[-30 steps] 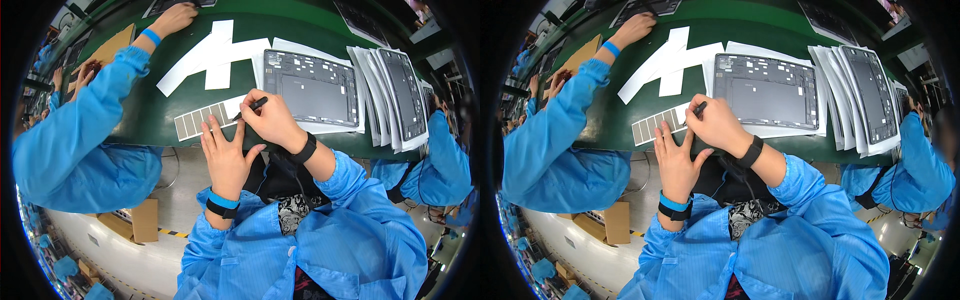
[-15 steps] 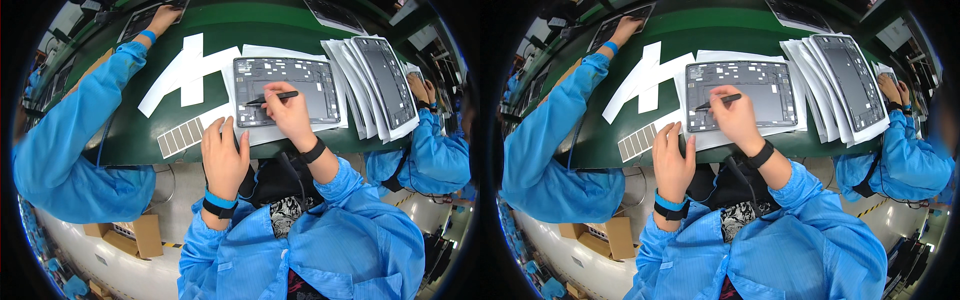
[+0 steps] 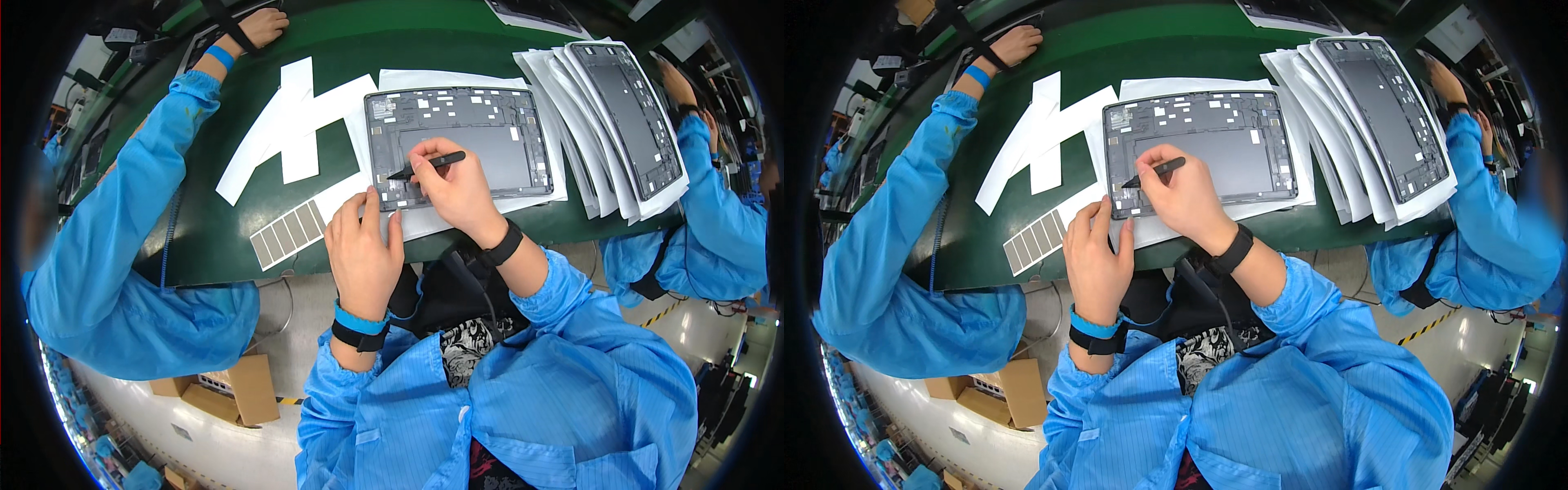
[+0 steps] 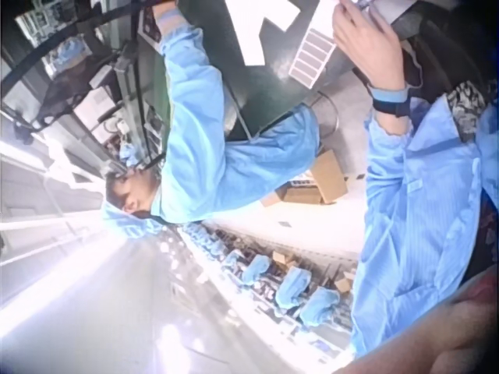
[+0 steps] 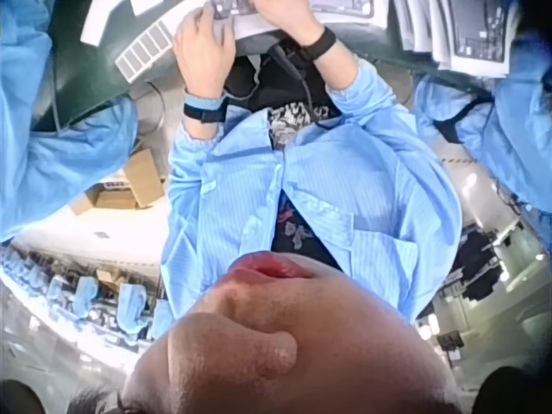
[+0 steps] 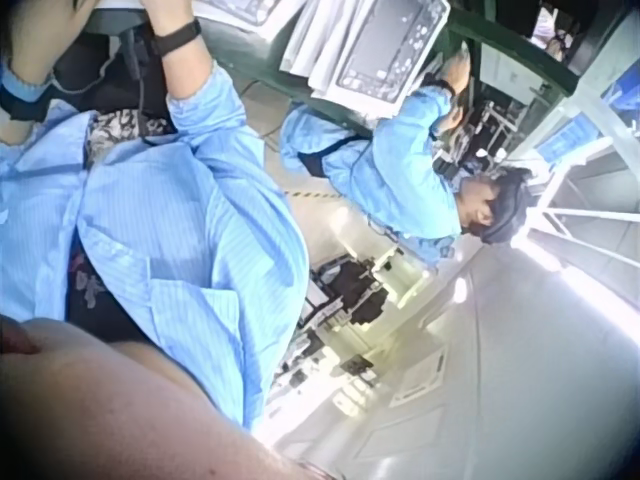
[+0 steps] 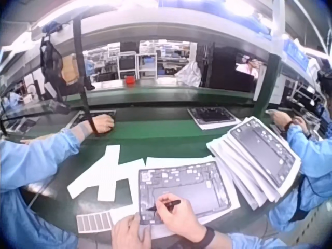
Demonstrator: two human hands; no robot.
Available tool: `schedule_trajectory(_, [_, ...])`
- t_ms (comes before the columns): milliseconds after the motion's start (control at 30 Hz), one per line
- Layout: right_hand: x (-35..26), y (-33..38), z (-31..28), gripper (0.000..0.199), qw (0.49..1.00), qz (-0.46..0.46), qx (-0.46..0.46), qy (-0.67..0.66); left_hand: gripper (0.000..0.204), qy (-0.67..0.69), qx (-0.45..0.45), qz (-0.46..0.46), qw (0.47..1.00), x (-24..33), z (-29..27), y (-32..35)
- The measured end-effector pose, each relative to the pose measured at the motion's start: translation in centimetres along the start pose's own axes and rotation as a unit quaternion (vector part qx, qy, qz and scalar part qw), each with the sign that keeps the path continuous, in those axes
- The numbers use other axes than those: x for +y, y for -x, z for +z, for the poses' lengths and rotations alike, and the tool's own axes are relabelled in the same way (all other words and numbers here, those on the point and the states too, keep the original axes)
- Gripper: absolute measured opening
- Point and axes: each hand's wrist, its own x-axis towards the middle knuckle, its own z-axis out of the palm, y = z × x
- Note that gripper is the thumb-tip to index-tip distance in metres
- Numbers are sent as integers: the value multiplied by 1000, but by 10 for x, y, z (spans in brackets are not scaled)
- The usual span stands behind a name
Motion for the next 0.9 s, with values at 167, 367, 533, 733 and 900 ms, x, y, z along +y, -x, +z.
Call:
schedule_trajectory(167, [0,-2,-1,15,1000,-1,-9,-9,40,0,-2,2,1000,-2,0,0])
schedule_trajectory(367, [0,-4,-1,13,1000,6,-15,1,40,0,-1,8,1000,-1,0,-6])
schedule_trajectory(533, [5,-7,-4,12,999,-14,-26,-18,53,-80,-38,36,995,5,5,-16])
schedule_trajectory(733, [-7,-5,-7,14,985,56,75,-145,60,-119,-46,15,992,9,5,-10])
schedule_trajectory(900, [-28,5,4,16,995,11,-20,-94,64,-44,52,-59,996,-17,-19,32])
